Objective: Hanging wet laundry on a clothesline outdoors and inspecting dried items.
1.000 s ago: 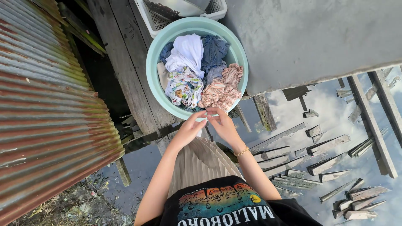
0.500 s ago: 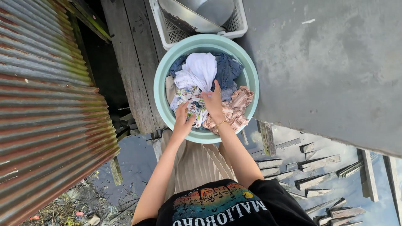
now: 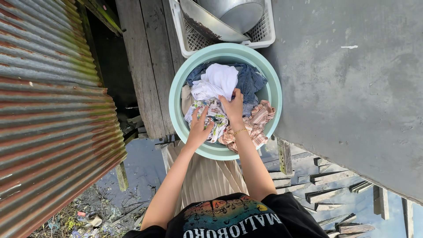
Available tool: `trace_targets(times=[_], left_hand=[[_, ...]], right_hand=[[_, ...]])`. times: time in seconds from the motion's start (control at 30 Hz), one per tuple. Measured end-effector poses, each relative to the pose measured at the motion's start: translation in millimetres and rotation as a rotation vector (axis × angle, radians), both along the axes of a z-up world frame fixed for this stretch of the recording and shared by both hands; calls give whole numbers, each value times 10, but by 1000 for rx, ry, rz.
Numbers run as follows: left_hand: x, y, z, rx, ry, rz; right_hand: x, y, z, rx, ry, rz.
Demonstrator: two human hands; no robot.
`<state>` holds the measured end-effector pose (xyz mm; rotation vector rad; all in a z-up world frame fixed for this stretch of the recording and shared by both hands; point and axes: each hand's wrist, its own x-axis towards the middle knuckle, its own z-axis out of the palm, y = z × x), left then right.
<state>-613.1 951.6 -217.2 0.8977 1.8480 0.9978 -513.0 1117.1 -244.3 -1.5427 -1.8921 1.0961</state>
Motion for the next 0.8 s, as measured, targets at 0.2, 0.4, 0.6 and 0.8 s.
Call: trace_targets(times=[0.2, 0.4, 0.6, 0.8], left_hand=[[25, -39, -78, 53, 19, 30], [41, -4, 3, 65, 18, 94], [93, 61, -83, 80, 15, 132], [65, 108, -157, -7, 81, 160]], right_hand=[[22, -106, 802, -275, 443, -58], [217, -187, 1146, -197, 603, -139], [459, -287, 1481, -131, 707, -255], [639, -376, 2080, -34, 833, -262]])
